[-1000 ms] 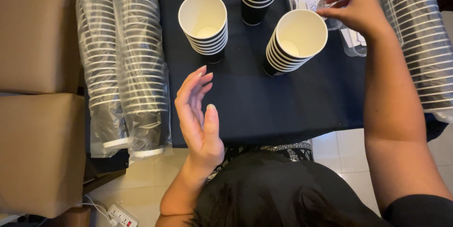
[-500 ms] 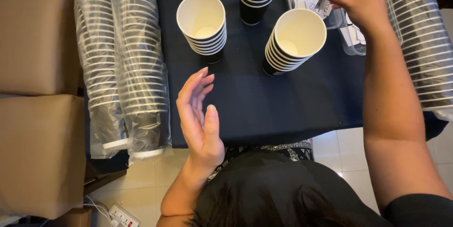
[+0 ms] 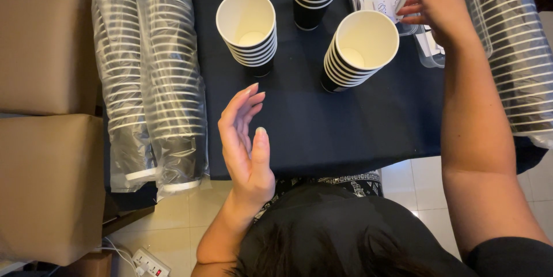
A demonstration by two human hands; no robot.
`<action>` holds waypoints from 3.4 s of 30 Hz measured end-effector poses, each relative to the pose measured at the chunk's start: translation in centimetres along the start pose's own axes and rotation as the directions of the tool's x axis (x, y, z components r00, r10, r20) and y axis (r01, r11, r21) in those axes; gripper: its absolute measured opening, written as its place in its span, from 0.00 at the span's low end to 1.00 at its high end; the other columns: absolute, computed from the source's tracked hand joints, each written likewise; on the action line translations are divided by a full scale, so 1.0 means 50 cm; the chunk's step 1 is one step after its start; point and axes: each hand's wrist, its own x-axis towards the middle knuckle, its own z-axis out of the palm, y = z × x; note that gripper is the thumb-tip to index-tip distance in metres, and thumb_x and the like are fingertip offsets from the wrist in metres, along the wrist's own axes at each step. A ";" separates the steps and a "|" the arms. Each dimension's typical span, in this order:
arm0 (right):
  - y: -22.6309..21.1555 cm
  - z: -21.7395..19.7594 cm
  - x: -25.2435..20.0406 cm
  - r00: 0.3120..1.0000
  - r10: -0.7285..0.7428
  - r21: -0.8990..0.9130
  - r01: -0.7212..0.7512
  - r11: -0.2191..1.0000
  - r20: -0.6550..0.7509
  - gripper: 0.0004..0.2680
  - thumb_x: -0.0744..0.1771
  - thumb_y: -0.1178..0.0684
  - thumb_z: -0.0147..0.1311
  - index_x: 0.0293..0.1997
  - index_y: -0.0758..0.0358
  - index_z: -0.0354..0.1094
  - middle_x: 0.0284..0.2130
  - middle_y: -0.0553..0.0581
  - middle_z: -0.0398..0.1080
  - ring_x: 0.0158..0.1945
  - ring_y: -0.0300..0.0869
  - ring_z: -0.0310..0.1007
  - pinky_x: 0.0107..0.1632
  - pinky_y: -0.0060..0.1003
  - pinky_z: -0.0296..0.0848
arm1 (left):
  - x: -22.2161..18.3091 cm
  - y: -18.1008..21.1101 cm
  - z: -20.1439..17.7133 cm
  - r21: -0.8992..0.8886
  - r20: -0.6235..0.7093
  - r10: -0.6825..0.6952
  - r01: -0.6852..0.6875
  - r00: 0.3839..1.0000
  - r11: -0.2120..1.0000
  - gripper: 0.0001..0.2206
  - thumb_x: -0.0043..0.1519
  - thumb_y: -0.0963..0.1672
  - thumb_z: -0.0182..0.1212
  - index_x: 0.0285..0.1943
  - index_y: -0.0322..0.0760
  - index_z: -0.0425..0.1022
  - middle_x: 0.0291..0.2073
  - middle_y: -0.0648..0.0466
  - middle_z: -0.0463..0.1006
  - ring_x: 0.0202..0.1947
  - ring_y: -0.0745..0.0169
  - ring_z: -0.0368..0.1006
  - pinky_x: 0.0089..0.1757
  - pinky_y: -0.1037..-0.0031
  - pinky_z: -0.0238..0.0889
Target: Applying logo stickers to paper coffee cups
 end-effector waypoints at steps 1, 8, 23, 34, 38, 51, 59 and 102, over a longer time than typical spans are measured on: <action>-0.007 0.004 -0.004 0.999 0.031 0.013 -0.031 0.999 0.004 0.08 0.71 0.55 0.42 0.55 0.61 0.62 0.37 0.57 0.73 0.36 0.40 0.83 0.38 0.28 0.86 | 0.000 0.001 0.000 0.003 0.001 -0.002 0.002 1.000 1.000 0.21 0.71 0.46 0.45 0.70 0.30 0.57 0.67 0.38 0.66 0.65 0.47 0.70 0.66 0.63 0.65; -0.033 0.017 -0.032 1.000 0.030 -0.025 -0.030 0.999 0.009 0.16 0.63 0.62 0.40 0.55 0.59 0.65 0.32 0.57 0.74 0.34 0.36 0.78 0.40 0.25 0.82 | 0.000 0.003 0.000 0.007 0.007 -0.007 0.007 1.000 1.000 0.20 0.71 0.45 0.46 0.71 0.29 0.57 0.67 0.39 0.67 0.65 0.47 0.70 0.66 0.62 0.64; -0.239 0.172 -0.483 0.546 -0.836 -0.706 0.614 0.352 0.058 0.04 0.73 0.62 0.63 0.53 0.68 0.73 0.37 0.56 0.76 0.33 0.46 0.75 0.35 0.39 0.68 | 0.035 0.058 0.052 -0.002 0.307 0.150 -0.157 0.940 0.988 0.16 0.69 0.43 0.60 0.63 0.30 0.70 0.62 0.39 0.75 0.64 0.50 0.75 0.67 0.67 0.67; -0.305 0.239 -0.535 0.548 -0.807 -0.201 0.835 0.512 0.222 0.11 0.68 0.62 0.59 0.57 0.71 0.70 0.57 0.71 0.71 0.57 0.54 0.76 0.64 0.43 0.72 | 0.020 0.036 0.046 -0.095 0.017 0.001 0.001 1.000 0.995 0.16 0.67 0.36 0.61 0.63 0.25 0.69 0.57 0.40 0.77 0.56 0.57 0.79 0.60 0.73 0.75; -0.299 0.237 -0.534 0.650 -0.739 -0.121 0.759 0.639 0.178 0.07 0.68 0.61 0.59 0.50 0.67 0.74 0.53 0.68 0.73 0.55 0.51 0.77 0.62 0.40 0.72 | 0.025 0.050 0.040 -0.123 0.039 0.034 -0.029 0.999 0.992 0.10 0.73 0.37 0.47 0.61 0.26 0.65 0.58 0.32 0.76 0.60 0.48 0.77 0.61 0.71 0.72; -0.268 0.223 -0.534 0.920 -0.349 0.420 0.249 0.873 0.181 0.02 0.66 0.65 0.58 0.39 0.75 0.73 0.37 0.68 0.76 0.31 0.45 0.77 0.40 0.31 0.82 | 0.018 0.043 0.044 -0.266 0.103 -0.129 0.152 0.986 0.952 0.10 0.62 0.35 0.66 0.52 0.29 0.78 0.50 0.40 0.79 0.47 0.58 0.81 0.48 0.75 0.83; -0.268 0.217 -0.549 0.919 -0.343 0.447 0.227 0.865 0.195 0.02 0.66 0.67 0.56 0.39 0.76 0.73 0.39 0.70 0.76 0.32 0.46 0.77 0.39 0.31 0.82 | 0.009 0.045 0.039 -0.430 0.151 -0.294 0.331 0.944 0.840 0.12 0.61 0.37 0.68 0.53 0.29 0.78 0.50 0.44 0.79 0.48 0.59 0.80 0.52 0.74 0.80; -0.289 0.202 -0.568 0.816 -0.558 0.115 0.546 0.830 0.152 0.02 0.66 0.64 0.56 0.36 0.74 0.71 0.34 0.67 0.75 0.38 0.47 0.76 0.45 0.33 0.74 | 0.021 0.044 0.029 -0.250 0.288 -0.110 0.186 0.951 0.950 0.14 0.59 0.40 0.71 0.53 0.36 0.77 0.63 0.36 0.74 0.63 0.53 0.74 0.63 0.70 0.72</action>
